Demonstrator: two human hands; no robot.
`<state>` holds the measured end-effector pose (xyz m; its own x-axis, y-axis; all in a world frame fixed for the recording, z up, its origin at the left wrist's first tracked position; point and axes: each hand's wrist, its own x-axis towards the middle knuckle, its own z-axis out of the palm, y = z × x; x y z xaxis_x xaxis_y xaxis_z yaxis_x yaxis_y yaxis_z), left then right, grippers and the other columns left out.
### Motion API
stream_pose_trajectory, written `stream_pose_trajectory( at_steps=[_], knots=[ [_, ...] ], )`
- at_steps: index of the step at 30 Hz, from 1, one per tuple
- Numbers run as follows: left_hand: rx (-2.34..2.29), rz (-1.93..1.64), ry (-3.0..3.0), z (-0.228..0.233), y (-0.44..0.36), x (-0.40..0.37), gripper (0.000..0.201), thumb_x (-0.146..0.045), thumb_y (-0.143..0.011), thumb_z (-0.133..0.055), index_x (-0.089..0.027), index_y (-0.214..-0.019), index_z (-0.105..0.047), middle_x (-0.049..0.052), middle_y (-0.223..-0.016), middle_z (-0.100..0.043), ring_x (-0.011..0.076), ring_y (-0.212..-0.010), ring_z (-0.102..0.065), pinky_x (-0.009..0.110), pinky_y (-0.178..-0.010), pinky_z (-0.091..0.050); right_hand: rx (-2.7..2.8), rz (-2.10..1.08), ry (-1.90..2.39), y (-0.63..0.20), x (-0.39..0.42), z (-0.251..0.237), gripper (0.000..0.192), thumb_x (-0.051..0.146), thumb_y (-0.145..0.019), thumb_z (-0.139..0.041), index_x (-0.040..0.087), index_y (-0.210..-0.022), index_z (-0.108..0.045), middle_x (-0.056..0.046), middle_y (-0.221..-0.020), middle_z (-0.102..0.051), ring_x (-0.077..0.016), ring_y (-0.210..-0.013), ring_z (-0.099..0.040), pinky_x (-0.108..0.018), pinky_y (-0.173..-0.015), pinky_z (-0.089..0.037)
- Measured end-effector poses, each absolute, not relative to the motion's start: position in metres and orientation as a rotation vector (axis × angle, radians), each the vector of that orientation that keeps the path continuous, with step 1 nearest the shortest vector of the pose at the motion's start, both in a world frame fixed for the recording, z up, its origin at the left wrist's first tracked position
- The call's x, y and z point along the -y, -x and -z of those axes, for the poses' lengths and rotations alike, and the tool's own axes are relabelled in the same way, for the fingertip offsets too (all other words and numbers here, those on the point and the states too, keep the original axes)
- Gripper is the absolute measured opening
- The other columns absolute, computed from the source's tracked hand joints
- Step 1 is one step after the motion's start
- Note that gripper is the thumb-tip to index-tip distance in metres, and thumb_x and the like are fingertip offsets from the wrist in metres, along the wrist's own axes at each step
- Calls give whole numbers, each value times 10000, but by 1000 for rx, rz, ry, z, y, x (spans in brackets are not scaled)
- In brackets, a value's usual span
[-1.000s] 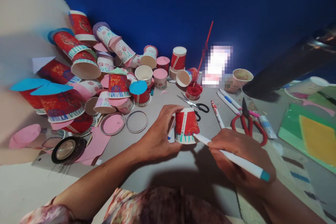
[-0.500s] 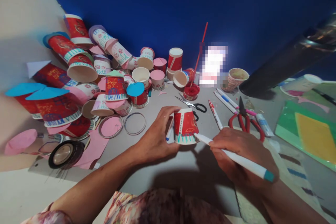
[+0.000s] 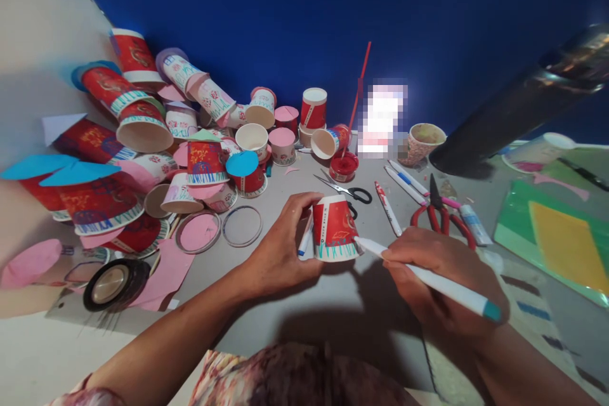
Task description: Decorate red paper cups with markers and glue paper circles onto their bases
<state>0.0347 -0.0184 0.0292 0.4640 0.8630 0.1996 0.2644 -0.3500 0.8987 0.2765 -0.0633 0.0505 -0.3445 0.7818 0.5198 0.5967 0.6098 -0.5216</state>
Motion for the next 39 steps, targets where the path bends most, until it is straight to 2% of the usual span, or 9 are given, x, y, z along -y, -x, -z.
stream_pose_trajectory(
  at_steps=[3,6,13,17,24,30,39],
  knots=[
    [-933,-893,-1854,-29,-35,18,821,-107,-700,-796,-247,-1418,-423,120,-1444,-528,311,-1386,-560,505,-1223,-443,1981,-282,1043,-276,63,-56,194,181,-942,-537,213,-814,-679,-11,-641,-673,-153,-566,-613,-291,-535,-416],
    [-913,-903,-1827,-30,-35,18,801,-86,-694,-772,-240,-1401,-429,114,-1428,-536,296,-1382,-567,477,-1215,-455,2005,-257,1026,-275,61,-60,189,161,-921,-541,215,-809,-684,-7,-641,-695,-148,-551,-628,-281,-526,-430],
    [-925,-888,-1834,-30,-35,19,814,-111,-694,-797,-256,-1407,-432,120,-1457,-527,319,-1403,-549,523,-1235,-432,2160,-246,1153,-273,62,-54,363,271,-949,-488,233,-621,-640,-9,-555,-656,-150,-516,-593,-294,-508,-374],
    [-940,-883,-1824,-28,-34,19,813,-134,-698,-815,-256,-1408,-438,121,-1462,-537,324,-1402,-554,528,-1234,-434,2078,-256,1125,-275,63,-56,318,271,-955,-502,225,-713,-704,-10,-596,-684,-155,-537,-621,-297,-533,-418],
    [-938,-886,-1808,-26,-33,18,844,-104,-700,-814,-272,-1428,-421,114,-1487,-520,308,-1420,-538,516,-1243,-425,2061,-177,982,-278,59,-69,168,123,-906,-556,209,-837,-683,1,-651,-726,-137,-556,-675,-254,-537,-491],
    [-926,-895,-1788,-24,-33,18,847,-126,-701,-829,-277,-1428,-421,110,-1503,-516,312,-1441,-522,508,-1252,-416,2021,-245,1018,-278,62,-67,181,136,-907,-542,234,-841,-679,-6,-656,-730,-168,-550,-684,-281,-532,-508],
    [-947,-903,-1809,-21,-30,13,874,-156,-719,-860,-286,-1472,-435,118,-1533,-521,326,-1468,-503,516,-1270,-397,1972,-133,996,-280,60,-70,180,106,-895,-563,257,-886,-660,0,-679,-743,-184,-562,-705,-287,-535,-529]
  ],
)
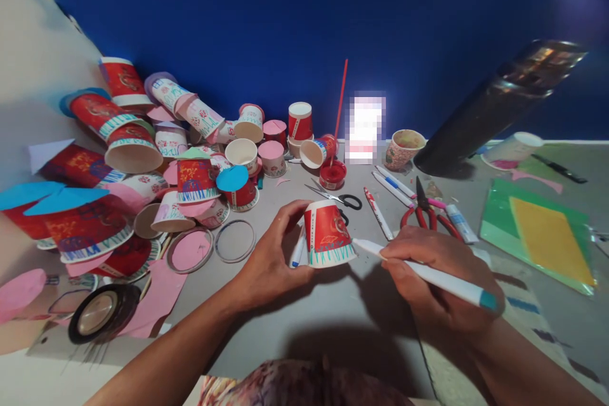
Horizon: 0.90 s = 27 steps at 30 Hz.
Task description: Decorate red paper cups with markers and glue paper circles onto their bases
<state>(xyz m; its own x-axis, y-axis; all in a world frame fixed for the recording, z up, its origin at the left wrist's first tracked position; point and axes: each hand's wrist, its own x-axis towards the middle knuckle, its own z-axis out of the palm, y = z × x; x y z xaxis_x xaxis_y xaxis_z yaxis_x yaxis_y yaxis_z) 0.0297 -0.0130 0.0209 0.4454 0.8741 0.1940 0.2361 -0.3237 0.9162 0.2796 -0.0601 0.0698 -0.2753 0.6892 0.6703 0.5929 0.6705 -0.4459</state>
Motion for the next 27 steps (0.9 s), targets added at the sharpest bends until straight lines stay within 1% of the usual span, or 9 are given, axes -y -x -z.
stream_pose_trajectory(
  at_steps=[4,8,12,16,22,24,27],
  knots=[
    [-927,-917,-1749,-23,-31,13,845,-171,-738,-862,-295,-1461,-443,110,-1541,-528,315,-1475,-507,504,-1270,-402,1948,-128,1052,-278,61,-67,161,123,-911,-567,249,-873,-660,-5,-690,-754,-187,-594,-723,-291,-560,-541],
    [-885,-918,-1702,-23,-32,13,846,-141,-734,-854,-289,-1459,-443,119,-1543,-533,316,-1468,-521,505,-1259,-421,1926,-100,1015,-276,60,-65,150,132,-912,-578,246,-862,-662,3,-687,-753,-177,-578,-718,-286,-537,-532],
    [-884,-912,-1697,-22,-32,13,851,-128,-722,-862,-294,-1449,-452,113,-1534,-542,312,-1456,-533,498,-1257,-424,1909,-142,1075,-277,63,-66,175,128,-921,-557,248,-843,-658,2,-688,-753,-178,-604,-731,-287,-566,-548],
    [-844,-911,-1645,-23,-33,13,846,-101,-722,-849,-292,-1444,-452,108,-1531,-546,314,-1459,-531,486,-1249,-433,1897,-177,1053,-277,63,-66,168,117,-914,-564,244,-882,-669,1,-711,-756,-175,-613,-729,-287,-575,-555],
    [-847,-908,-1554,-17,-31,13,847,-104,-731,-860,-297,-1440,-438,113,-1559,-491,324,-1484,-495,491,-1267,-387,1897,-158,990,-280,62,-60,135,140,-929,-592,252,-896,-659,15,-707,-744,-178,-618,-729,-290,-563,-552],
    [-827,-918,-1511,-15,-30,13,836,-114,-742,-857,-302,-1433,-427,119,-1569,-468,333,-1499,-473,497,-1264,-381,1811,-183,1042,-281,64,-55,134,159,-956,-591,260,-963,-679,13,-752,-760,-182,-658,-746,-295,-614,-582],
    [-763,-958,-1440,-15,-32,13,797,-155,-763,-860,-311,-1413,-427,123,-1554,-466,335,-1485,-485,498,-1231,-413,1722,-242,1122,-281,64,-47,197,184,-1003,-583,264,-1148,-689,1,-864,-791,-178,-722,-765,-304,-736,-623]
  ],
)
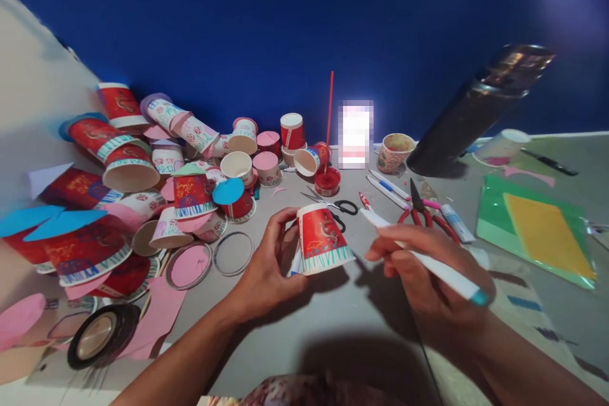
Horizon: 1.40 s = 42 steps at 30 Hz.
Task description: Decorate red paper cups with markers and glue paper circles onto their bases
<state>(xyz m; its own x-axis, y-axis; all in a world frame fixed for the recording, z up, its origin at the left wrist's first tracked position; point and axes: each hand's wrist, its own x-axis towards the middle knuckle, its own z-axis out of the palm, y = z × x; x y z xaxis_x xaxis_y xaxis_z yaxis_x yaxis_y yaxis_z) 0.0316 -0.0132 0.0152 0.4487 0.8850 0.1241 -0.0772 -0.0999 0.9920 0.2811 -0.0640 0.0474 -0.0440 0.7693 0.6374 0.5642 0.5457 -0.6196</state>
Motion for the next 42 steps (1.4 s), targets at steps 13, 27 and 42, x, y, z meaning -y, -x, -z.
stream_pose_trajectory(
  at_steps=[13,27,42],
  knots=[
    [-573,-819,-1471,-14,-31,14,1044,-414,-720,-934,-354,-1562,-321,130,-1702,-304,368,-1577,-342,571,-1258,-369,2055,-519,1148,-287,41,-31,1030,559,-710,-923,283,-1563,-415,-158,-1462,-616,-376,-1309,-628,-562,-1075,-545],
    [-875,-878,-2176,-30,-33,18,857,-272,-766,-853,-282,-1485,-388,131,-1432,-524,322,-1340,-551,523,-1149,-494,2042,-381,918,-283,51,-40,492,303,-971,-703,250,-1439,-561,-104,-1199,-749,-278,-1071,-710,-432,-903,-596],
    [-925,-885,-2166,-26,-33,20,839,-255,-754,-836,-278,-1456,-376,134,-1406,-508,330,-1308,-545,535,-1118,-506,2155,-264,785,-265,58,-51,146,239,-1014,-554,251,-998,-698,-25,-724,-731,-193,-611,-687,-308,-509,-535]
  ],
)
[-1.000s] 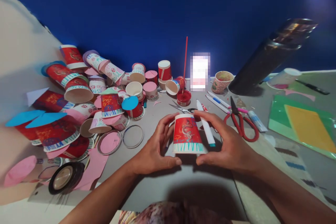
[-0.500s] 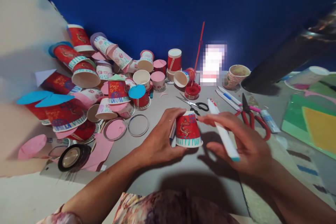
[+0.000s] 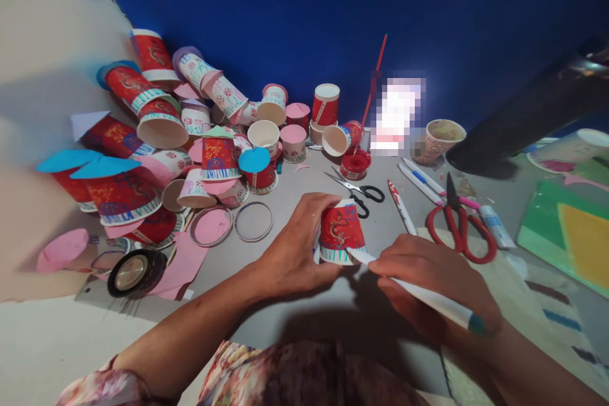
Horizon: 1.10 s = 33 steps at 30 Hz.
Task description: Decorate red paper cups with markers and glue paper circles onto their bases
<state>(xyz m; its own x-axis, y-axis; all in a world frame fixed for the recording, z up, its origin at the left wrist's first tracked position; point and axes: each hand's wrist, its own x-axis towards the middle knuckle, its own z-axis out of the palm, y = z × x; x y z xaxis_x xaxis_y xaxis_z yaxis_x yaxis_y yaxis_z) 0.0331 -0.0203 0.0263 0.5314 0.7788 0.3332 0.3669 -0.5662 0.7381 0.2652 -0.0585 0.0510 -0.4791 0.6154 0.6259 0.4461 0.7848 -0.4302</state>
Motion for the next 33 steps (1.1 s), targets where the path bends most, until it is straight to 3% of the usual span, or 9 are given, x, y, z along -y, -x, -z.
stream_pose_trajectory(
  at_steps=[5,12,24,33],
  knots=[
    [-919,-891,-2172,-26,-34,22,854,-220,-743,-825,-290,-1463,-369,138,-1421,-504,344,-1310,-545,555,-1114,-504,2118,-287,739,-263,59,-50,150,153,-972,-590,228,-1061,-685,-28,-772,-748,-183,-650,-708,-293,-551,-554],
    [-933,-918,-2156,-26,-35,21,820,-263,-761,-844,-271,-1445,-391,136,-1397,-523,321,-1287,-564,518,-1101,-524,2182,-200,780,-267,56,-55,150,151,-963,-554,208,-959,-692,-29,-710,-715,-178,-564,-685,-285,-502,-543],
    [-922,-895,-2144,-23,-35,21,817,-306,-766,-859,-263,-1445,-408,139,-1411,-526,326,-1306,-564,518,-1115,-517,2140,-224,785,-265,58,-53,171,133,-958,-547,224,-973,-690,-22,-725,-729,-179,-586,-698,-290,-550,-572],
    [-962,-911,-2084,-28,-36,21,793,-311,-758,-863,-261,-1420,-430,119,-1382,-547,313,-1286,-591,502,-1121,-520,2089,-225,818,-270,58,-53,159,119,-935,-562,200,-917,-698,-27,-706,-698,-167,-577,-668,-287,-547,-526]
  ],
)
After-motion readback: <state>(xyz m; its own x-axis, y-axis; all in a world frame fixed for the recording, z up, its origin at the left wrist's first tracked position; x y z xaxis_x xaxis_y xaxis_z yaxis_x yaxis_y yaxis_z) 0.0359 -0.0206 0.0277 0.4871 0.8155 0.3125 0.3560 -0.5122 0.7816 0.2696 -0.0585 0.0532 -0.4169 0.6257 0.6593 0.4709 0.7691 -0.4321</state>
